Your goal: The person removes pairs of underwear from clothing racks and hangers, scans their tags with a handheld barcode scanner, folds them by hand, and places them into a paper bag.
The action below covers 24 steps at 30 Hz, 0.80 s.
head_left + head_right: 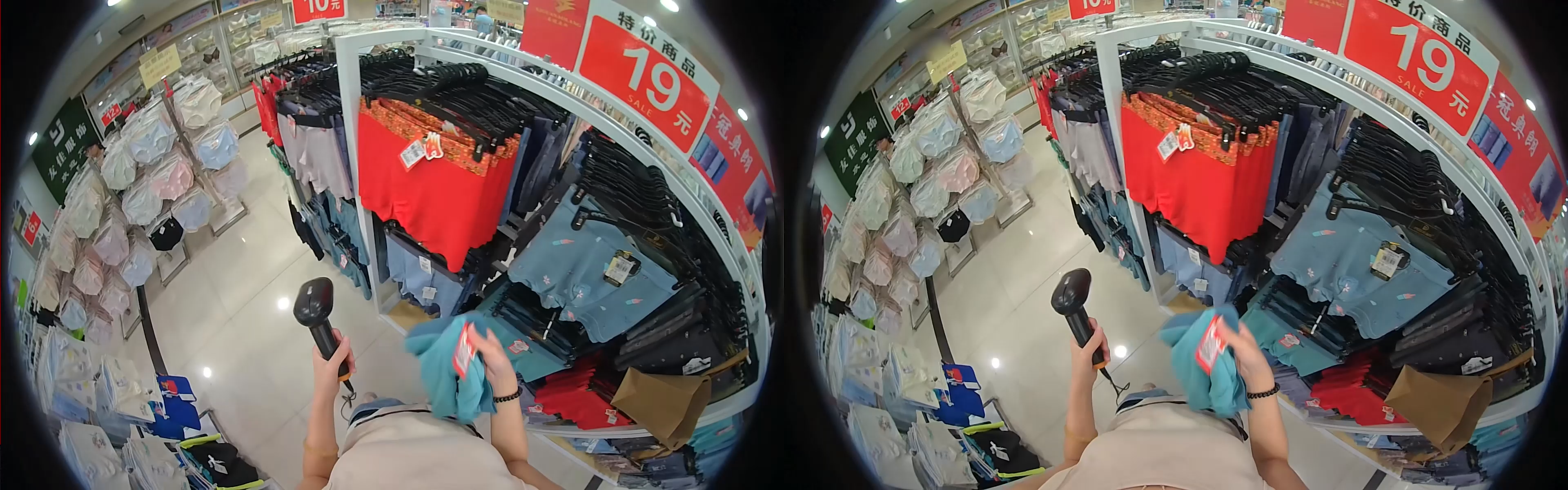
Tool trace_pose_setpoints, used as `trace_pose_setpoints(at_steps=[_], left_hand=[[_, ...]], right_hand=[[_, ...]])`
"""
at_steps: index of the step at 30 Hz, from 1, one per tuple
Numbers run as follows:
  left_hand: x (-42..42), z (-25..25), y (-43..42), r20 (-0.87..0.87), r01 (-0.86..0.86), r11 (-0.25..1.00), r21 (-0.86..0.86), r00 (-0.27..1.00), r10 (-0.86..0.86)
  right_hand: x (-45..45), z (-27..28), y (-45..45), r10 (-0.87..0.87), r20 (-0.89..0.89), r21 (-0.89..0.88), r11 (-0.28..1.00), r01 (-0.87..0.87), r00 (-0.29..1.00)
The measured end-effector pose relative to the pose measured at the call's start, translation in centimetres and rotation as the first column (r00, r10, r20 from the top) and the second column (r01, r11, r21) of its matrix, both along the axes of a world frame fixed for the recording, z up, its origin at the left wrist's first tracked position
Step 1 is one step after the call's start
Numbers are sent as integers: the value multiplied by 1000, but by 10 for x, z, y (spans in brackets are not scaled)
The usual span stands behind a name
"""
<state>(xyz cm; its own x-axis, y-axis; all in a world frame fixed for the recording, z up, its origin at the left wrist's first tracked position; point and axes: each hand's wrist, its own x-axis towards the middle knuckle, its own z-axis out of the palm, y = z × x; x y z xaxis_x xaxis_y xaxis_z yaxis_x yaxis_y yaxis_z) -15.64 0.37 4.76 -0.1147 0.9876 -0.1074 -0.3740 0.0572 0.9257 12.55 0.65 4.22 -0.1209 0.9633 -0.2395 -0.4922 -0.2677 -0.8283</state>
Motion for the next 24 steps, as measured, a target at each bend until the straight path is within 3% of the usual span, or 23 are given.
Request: trace_pose_setpoints(at_steps=[1,2,5,7,9,10,12,18,24], left_hand=[[-8,0,-5,35,53,998,-24,998,-53],[-15,-4,-9,42,115,993,-20,993,-114],[-15,-1,-25,100,312,950,20,945,-312],[-8,0,-32,168,492,866,86,850,-499],[3,2,-30,155,649,760,33,748,-645],[12,-1,-30,116,671,742,-6,737,-666],[25,-7,-27,45,723,691,-33,691,-721],[26,-7,-26,82,744,665,-62,668,-740],[29,10,-29,-88,765,638,-85,632,-770]], right_hand=[[-7,5,12,-46,-40,-38,998,45,998],[-19,11,17,-148,62,10,989,148,987],[-36,-13,24,-280,419,307,939,156,864],[-42,-17,23,-250,422,304,945,124,872],[-47,-14,18,-221,451,329,942,69,865],[-48,-17,18,-222,523,329,943,45,823],[-52,-28,16,-263,479,326,939,108,837],[-44,-42,8,-313,492,320,933,166,812],[-34,-50,3,-303,523,289,942,169,796]])
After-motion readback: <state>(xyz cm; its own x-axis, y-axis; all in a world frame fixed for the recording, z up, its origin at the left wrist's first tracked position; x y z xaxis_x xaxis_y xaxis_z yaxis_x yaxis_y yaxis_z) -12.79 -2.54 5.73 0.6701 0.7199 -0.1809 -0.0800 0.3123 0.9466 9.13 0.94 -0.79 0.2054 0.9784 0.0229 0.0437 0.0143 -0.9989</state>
